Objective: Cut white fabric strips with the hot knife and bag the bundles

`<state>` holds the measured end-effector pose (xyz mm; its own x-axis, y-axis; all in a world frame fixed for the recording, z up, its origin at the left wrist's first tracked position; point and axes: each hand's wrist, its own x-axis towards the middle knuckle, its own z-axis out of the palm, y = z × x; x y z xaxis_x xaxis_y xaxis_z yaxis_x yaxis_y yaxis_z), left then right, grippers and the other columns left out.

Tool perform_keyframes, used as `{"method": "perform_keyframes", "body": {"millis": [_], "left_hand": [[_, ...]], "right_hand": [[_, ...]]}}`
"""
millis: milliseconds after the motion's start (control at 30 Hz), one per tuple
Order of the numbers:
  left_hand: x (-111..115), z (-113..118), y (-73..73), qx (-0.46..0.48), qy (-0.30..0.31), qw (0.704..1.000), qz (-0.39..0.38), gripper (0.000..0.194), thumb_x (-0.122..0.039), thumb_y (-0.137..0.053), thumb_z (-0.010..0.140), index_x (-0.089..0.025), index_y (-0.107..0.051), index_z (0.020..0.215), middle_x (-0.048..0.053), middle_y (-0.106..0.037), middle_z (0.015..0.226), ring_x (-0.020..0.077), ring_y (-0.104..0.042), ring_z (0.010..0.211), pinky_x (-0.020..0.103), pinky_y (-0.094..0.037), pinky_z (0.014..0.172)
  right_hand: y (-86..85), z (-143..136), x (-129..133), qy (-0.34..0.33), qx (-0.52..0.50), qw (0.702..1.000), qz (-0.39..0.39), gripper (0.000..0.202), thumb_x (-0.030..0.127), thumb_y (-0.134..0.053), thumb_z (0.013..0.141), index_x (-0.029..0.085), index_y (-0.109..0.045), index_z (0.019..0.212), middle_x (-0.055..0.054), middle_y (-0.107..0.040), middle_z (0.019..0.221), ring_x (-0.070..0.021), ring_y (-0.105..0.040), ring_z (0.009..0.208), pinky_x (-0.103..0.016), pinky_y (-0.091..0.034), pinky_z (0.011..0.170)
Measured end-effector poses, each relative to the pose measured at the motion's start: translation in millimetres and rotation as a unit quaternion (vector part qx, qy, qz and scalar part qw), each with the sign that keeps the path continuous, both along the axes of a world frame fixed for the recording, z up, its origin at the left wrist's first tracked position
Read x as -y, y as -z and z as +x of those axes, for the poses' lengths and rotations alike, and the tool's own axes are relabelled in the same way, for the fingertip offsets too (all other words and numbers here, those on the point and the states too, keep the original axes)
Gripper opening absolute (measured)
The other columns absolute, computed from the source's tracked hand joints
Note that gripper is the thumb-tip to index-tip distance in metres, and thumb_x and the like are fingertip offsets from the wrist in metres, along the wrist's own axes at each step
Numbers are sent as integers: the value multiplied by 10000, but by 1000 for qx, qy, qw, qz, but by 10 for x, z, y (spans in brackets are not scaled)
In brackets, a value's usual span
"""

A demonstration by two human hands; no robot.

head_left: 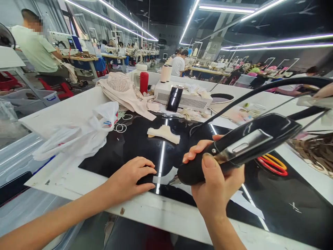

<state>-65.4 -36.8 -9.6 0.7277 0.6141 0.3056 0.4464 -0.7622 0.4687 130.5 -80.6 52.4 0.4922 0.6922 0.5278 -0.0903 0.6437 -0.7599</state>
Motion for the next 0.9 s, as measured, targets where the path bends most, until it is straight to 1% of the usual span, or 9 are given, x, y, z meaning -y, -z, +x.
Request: {"method": "perform_keyframes", "body": {"millis": [133,200,300,400,533,633,767,900], "left_hand": [[-5,71,30,29,-3,1000,-10,198,-207,-746,871,-227,-687,1059,32,-668,1188,215,-598,1137,390,-505,991],[-3,86,38,38,-7,999,-19,181,-200,-735,880,-226,-681,1050,29,-668,1188,214,-591,1138,395,-496,997],[1,84,63,46,-9,998,-29,192,-195,-712,895,-221,-670,1080,30,-669,1193,211,-585,1141,395,-487,1009],[3,80,86,64,-12,997,-35,191,-164,-637,933,-216,-653,1116,23,-673,1184,191,-584,1134,370,-480,1015],[18,80,70,78,-27,995,-62,221,-134,-540,971,-226,-629,1152,-4,-678,1173,159,-589,1119,329,-473,1015],[36,80,47,78,-38,993,-79,225,-142,-520,982,-237,-626,1156,-16,-680,1179,150,-597,1113,310,-471,1008],[44,79,46,84,-41,993,-78,221,-139,-507,985,-231,-632,1143,-16,-686,1171,150,-604,1105,302,-469,1003],[37,88,49,85,-45,992,-82,219,-142,-492,993,-221,-642,1131,-8,-689,1159,150,-605,1098,301,-467,1003]], "right_hand": [[23,-123,-94,-4,0,1000,2,338,239,-723,855,232,-552,1147,29,-641,836,-126,-602,615,-315,-524,599],[34,-164,-127,-5,1,1000,1,328,229,-709,852,237,-553,1140,33,-639,834,-124,-603,609,-314,-527,594],[55,-208,-162,-9,2,1000,8,320,198,-692,846,236,-557,1133,32,-641,838,-124,-605,610,-312,-530,586],[76,-238,-186,-17,-1,1000,14,326,174,-687,841,231,-557,1135,29,-643,847,-124,-608,619,-316,-536,593],[93,-263,-204,-17,0,1000,11,320,176,-686,845,231,-552,1130,36,-642,828,-122,-605,609,-313,-534,586],[101,-271,-210,-17,1,1000,13,318,177,-687,849,224,-548,1131,36,-642,829,-121,-605,610,-313,-534,587],[104,-280,-215,-11,11,1000,14,306,158,-666,868,227,-541,1138,35,-644,830,-126,-609,621,-324,-542,599],[90,-281,-207,-22,8,1000,17,293,161,-677,869,218,-544,1124,30,-643,824,-127,-602,623,-317,-538,587]]}}
